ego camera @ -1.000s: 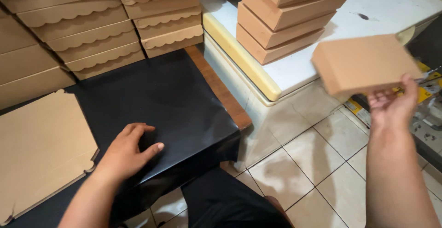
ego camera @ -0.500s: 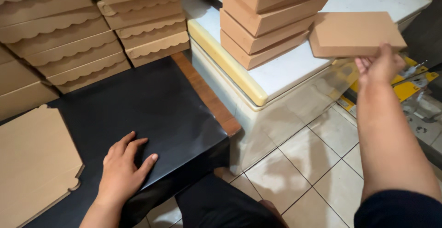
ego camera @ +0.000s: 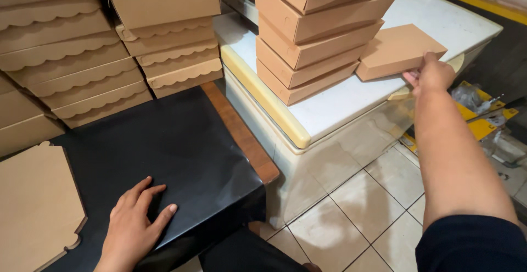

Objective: The person assembles a flat cardboard box by folding its sides and tucking the flaps into slots to form a rectangular container. After completing the first box, they place it on a stack of similar boxes and begin folding a second flat cardboard piece.

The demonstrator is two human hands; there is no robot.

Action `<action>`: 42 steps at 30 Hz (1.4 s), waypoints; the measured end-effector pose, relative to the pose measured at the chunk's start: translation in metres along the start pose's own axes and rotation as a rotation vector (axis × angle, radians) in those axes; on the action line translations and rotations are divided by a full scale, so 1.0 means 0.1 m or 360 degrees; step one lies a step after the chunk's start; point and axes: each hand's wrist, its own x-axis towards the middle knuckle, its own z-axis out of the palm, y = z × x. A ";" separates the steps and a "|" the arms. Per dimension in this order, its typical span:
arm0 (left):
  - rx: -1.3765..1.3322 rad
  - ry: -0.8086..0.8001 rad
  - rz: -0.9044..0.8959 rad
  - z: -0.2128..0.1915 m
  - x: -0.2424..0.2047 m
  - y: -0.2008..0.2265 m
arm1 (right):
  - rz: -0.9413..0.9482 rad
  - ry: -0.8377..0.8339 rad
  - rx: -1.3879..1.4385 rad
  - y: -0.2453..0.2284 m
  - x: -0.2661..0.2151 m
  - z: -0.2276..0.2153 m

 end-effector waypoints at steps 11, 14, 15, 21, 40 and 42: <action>0.0065 -0.0065 -0.0063 0.00 0.02 0.02 | -0.0303 -0.0032 -0.0593 0.08 -0.06 0.26; 0.0058 -0.0065 -0.0078 -0.01 0.02 0.04 | -0.0621 -0.0216 -0.0573 0.15 -0.19 0.38; 0.0058 -0.0064 -0.0068 -0.02 0.02 0.05 | -0.0762 -0.0299 -0.0518 0.17 -0.23 0.42; 0.0065 -0.0101 -0.0112 -0.02 0.04 0.07 | -0.0827 -0.0248 -0.0895 0.09 -0.64 0.57; -0.0243 0.0223 0.0185 -0.19 -0.14 0.01 | -0.1097 -0.0881 -0.0464 0.08 -2.41 0.82; -0.0431 0.0333 0.0202 -0.25 -0.14 0.02 | -0.0998 -0.1180 -0.0373 0.08 -2.99 0.78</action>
